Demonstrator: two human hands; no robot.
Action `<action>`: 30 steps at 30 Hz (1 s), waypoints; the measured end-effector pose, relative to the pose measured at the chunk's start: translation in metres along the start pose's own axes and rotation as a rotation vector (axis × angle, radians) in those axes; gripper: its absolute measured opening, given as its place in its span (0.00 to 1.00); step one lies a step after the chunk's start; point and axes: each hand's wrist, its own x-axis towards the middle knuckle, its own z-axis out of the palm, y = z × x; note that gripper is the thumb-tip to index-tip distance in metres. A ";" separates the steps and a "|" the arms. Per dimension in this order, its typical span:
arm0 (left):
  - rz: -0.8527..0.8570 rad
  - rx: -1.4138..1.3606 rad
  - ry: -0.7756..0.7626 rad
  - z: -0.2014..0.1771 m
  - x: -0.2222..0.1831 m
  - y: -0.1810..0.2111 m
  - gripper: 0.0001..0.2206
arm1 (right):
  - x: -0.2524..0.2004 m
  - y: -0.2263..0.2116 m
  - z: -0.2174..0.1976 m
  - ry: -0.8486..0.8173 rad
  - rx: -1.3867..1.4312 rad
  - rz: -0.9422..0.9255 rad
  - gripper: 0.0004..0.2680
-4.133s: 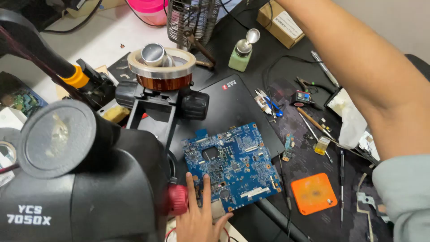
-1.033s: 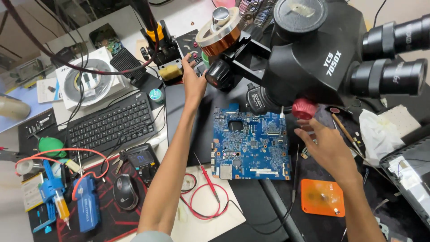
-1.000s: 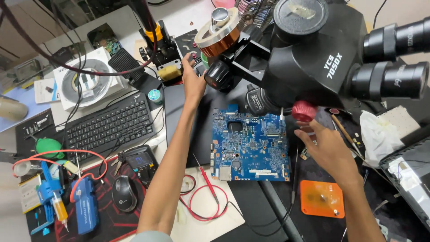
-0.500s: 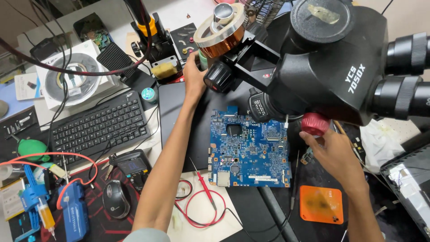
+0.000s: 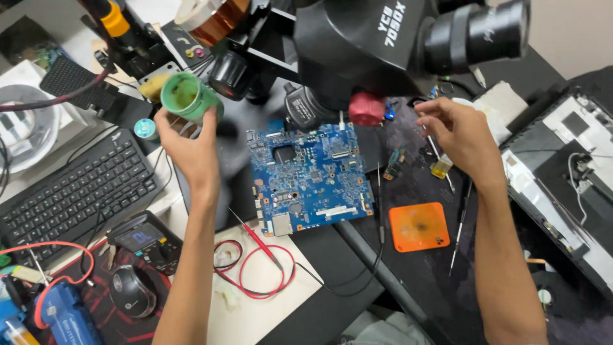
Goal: The technician uses a multimeter to test voltage and resistance across various components on a laptop motherboard, then uses tweezers to inspect the circuitry.
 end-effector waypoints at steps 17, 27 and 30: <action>0.110 0.076 -0.381 0.014 -0.104 0.062 0.26 | -0.018 -0.017 -0.002 -0.362 -0.243 0.165 0.08; 0.100 -0.020 -0.657 0.017 -0.108 0.087 0.27 | -0.039 -0.019 -0.046 -0.081 -0.151 0.178 0.05; 0.035 -0.068 -0.776 0.023 -0.117 0.092 0.28 | -0.069 -0.017 -0.047 -0.096 0.117 0.122 0.08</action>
